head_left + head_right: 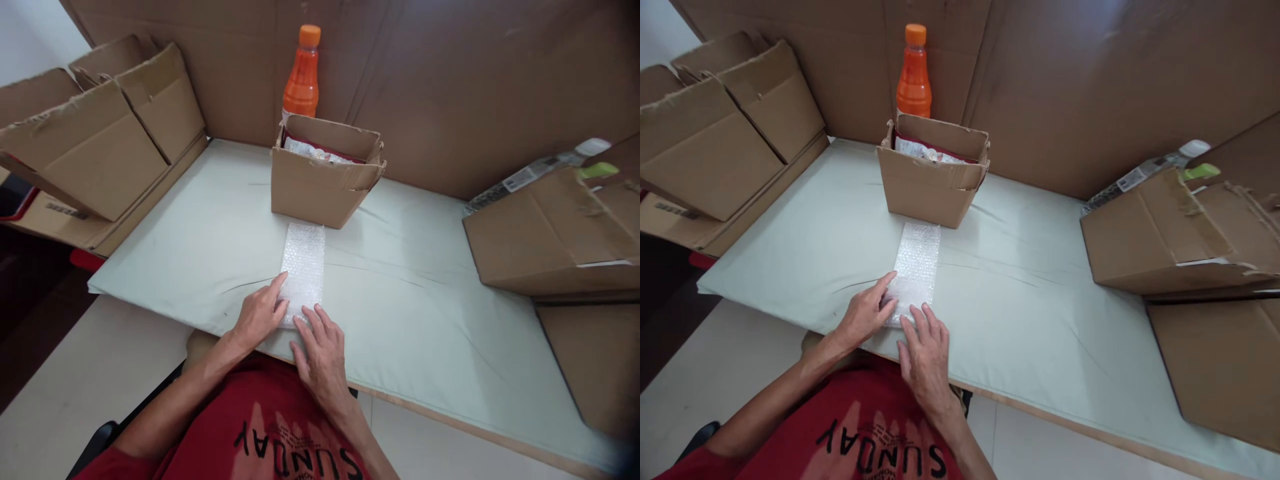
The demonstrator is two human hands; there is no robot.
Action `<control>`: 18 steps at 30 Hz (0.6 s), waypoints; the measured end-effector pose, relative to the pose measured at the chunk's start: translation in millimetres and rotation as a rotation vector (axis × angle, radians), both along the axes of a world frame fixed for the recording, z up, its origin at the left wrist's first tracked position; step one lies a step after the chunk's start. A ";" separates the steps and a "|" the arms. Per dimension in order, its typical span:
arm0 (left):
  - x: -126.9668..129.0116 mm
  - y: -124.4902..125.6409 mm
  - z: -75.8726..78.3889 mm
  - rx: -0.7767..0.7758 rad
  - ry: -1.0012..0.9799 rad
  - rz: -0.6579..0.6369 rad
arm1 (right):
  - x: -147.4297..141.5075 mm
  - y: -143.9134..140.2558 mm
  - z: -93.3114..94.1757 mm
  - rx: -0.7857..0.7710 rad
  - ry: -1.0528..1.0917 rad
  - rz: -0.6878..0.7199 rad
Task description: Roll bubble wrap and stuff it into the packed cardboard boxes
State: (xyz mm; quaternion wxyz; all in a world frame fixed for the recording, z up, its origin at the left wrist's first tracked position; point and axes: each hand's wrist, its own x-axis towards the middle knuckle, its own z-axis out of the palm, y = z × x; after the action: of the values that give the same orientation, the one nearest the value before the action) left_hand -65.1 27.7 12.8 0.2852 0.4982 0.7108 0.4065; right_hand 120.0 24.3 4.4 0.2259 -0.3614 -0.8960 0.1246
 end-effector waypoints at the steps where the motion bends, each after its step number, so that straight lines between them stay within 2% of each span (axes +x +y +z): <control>1: 0.6 1.9 -1.9 0.009 0.016 -0.001 | -1.4 1.6 -1.5 0.014 -0.013 -0.004; 7: 2.8 11.3 -7.5 0.064 0.114 -0.073 | -2.8 7.5 -10.3 0.015 0.046 -0.021; 11: 2.3 13.2 -6.1 0.046 0.176 -0.098 | -4.5 10.9 -12.1 -0.003 0.042 -0.056; 15: -6.7 -3.1 3.6 0.204 0.180 -0.099 | -4.9 19.8 -7.6 0.002 0.012 -0.034; 18: -14.1 -22.5 9.0 0.296 0.237 -0.207 | -4.0 28.2 -2.2 -0.028 -0.008 -0.017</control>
State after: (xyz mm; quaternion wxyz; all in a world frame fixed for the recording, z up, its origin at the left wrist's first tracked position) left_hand -79.1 5.3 21.8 0.1636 0.6493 0.6168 0.4137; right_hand 115.9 52.5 2.3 0.2182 -0.3725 -0.8920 0.1340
